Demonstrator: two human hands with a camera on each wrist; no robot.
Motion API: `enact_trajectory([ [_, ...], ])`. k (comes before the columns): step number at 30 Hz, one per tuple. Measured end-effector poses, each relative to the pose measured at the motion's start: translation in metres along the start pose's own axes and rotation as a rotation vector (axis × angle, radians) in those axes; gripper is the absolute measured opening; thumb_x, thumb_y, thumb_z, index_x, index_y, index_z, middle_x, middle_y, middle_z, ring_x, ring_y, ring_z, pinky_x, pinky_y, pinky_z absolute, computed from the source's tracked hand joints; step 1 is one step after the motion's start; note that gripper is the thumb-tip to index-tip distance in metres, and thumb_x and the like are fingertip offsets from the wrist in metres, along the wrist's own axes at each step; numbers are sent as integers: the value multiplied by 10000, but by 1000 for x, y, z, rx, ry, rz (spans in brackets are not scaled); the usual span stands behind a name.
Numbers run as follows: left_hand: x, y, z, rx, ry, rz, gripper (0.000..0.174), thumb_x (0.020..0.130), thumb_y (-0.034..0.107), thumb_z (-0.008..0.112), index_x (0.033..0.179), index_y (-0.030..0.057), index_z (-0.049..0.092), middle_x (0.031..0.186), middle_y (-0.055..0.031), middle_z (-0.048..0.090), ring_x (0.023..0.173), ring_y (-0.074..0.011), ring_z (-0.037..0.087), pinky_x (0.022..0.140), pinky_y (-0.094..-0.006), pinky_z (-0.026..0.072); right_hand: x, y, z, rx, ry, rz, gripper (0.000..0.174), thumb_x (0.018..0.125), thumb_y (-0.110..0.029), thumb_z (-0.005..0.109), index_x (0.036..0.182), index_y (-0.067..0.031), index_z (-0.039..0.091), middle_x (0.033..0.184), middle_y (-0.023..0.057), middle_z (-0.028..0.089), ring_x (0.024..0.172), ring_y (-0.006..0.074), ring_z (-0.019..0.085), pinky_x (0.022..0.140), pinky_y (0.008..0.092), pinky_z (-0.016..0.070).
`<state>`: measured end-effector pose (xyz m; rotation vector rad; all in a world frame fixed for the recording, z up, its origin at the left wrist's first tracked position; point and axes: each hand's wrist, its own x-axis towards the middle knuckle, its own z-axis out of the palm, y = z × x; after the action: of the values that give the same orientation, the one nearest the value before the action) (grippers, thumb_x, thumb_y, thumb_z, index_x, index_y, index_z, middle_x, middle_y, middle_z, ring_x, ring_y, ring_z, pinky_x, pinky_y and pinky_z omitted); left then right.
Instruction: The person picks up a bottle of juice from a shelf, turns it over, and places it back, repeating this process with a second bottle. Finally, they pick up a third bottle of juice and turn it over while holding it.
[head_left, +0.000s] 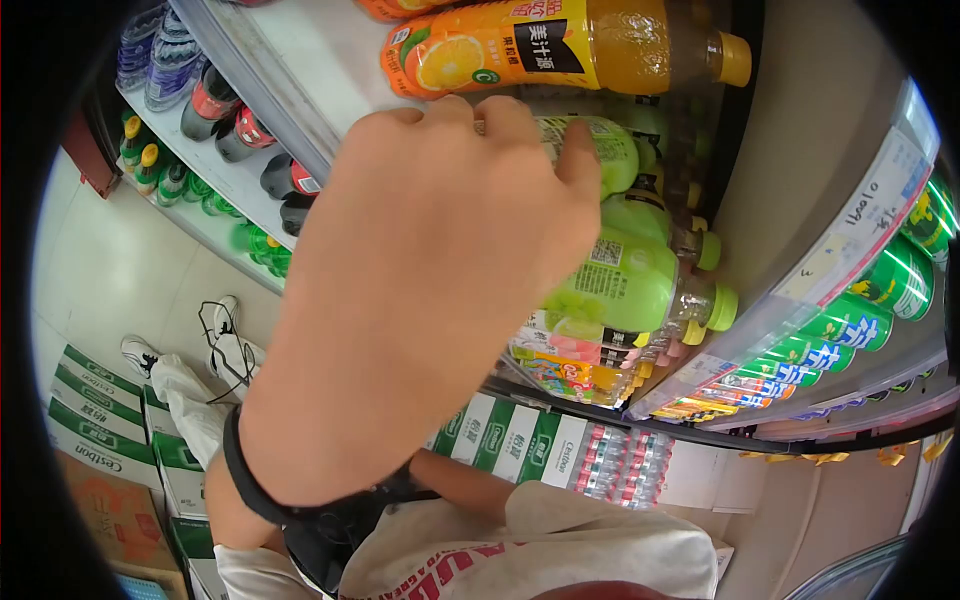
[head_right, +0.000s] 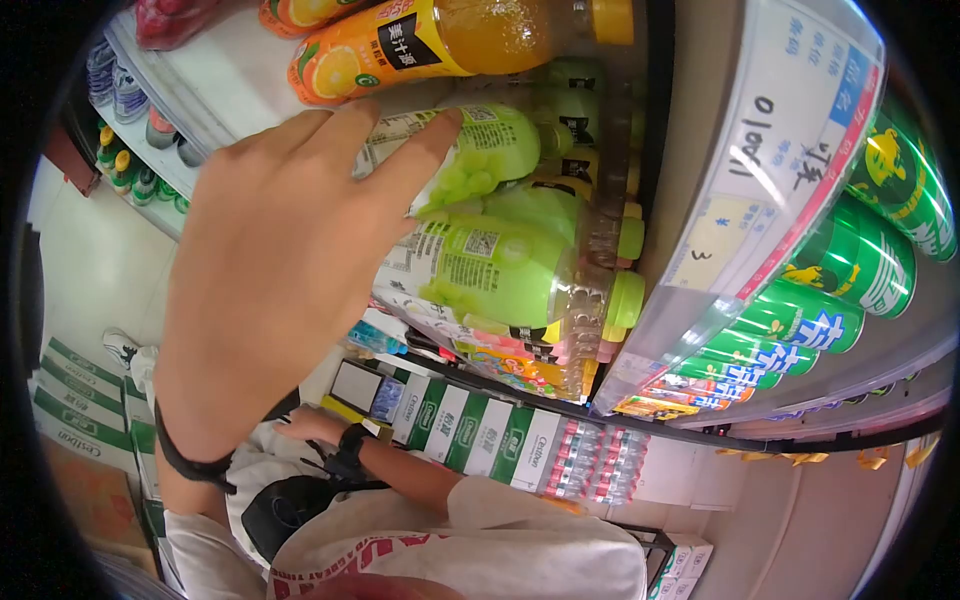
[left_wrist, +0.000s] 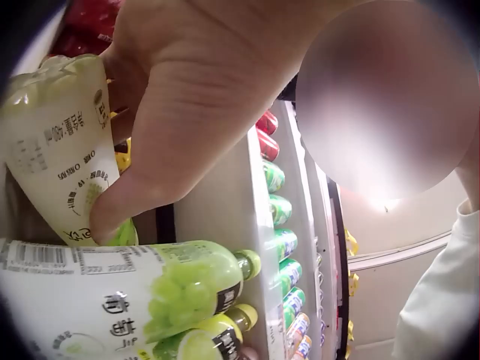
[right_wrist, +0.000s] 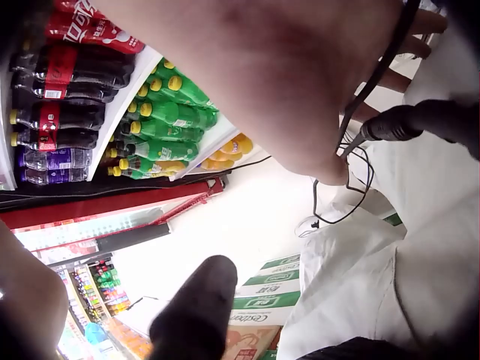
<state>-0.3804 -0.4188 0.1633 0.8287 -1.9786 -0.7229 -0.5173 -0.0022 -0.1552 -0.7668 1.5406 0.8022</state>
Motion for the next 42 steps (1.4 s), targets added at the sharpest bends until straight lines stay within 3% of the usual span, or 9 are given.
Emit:
enact_trajectory([
  [3,-14,4,-18,-58,24,-54,614,704,91,801,1306,117,684,1051,-146,683,907,-325,689,743,-427,558,-48,-9,-30,244,184,-217,854,908,-558,587,1494,38,407,1243,311,669,1074,414,693,895,477,541],
  [8,-49,14,-77,-85,-24,-171,670,671,55,820,1326,110,690,1169,-191,681,962,-364,682,791,-434,548,-70,-31,-71,156,245,2,1011,859,-628,653,1505,93,363,1299,405,588,1230,461,614,1051,457,490],
  [13,-84,35,-144,-56,-148,-276,689,647,15,834,1319,62,688,1211,-218,677,1010,-404,676,867,-449,533,-96,-41,-113,263,248,-546,955,903,-605,666,1509,74,379,1421,331,548,1344,421,538,1124,423,430],
  [18,-101,82,-195,5,-205,-280,722,619,-2,857,1317,41,680,1195,-228,686,1020,-414,681,874,-432,541,-249,-130,-167,385,93,-971,808,918,-399,778,1517,9,420,1504,232,513,1426,309,472,1153,376,403],
  [23,-102,157,-214,35,-266,-188,697,662,70,849,1334,43,664,1155,-220,681,995,-403,682,827,-458,554,-365,-150,-177,209,19,-1096,864,870,-342,843,1548,-42,400,1491,136,543,1426,228,460,1170,362,391],
  [27,-97,217,-191,66,-373,-112,693,631,34,877,1293,29,673,1231,-174,669,1137,-375,637,952,-426,537,-422,-152,-160,740,14,-1599,812,838,-339,874,1496,-49,495,1466,102,575,1319,194,541,1100,342,455],
  [31,-99,240,-166,-53,-411,-80,606,691,-8,840,1274,25,677,1267,-144,635,1190,-355,605,997,-431,513,-441,-107,-165,386,484,-1646,846,814,-269,894,1513,-50,472,1522,124,517,1290,186,573,1081,331,477],
  [36,-87,217,-164,-423,-598,-97,350,870,-61,684,1218,-17,681,1273,-132,628,1220,-279,603,1042,-381,486,-470,-50,-168,448,624,-1716,808,767,-116,836,1491,-26,490,1512,199,521,1358,250,549,1086,348,447],
  [42,-36,134,-104,-384,-420,-193,305,1044,-42,473,1322,-40,599,1315,-138,606,1253,-226,590,1087,-344,453,-490,-27,-146,578,751,-1596,701,782,-37,702,1463,-73,540,1460,233,545,1307,335,576,1069,353,443],
])
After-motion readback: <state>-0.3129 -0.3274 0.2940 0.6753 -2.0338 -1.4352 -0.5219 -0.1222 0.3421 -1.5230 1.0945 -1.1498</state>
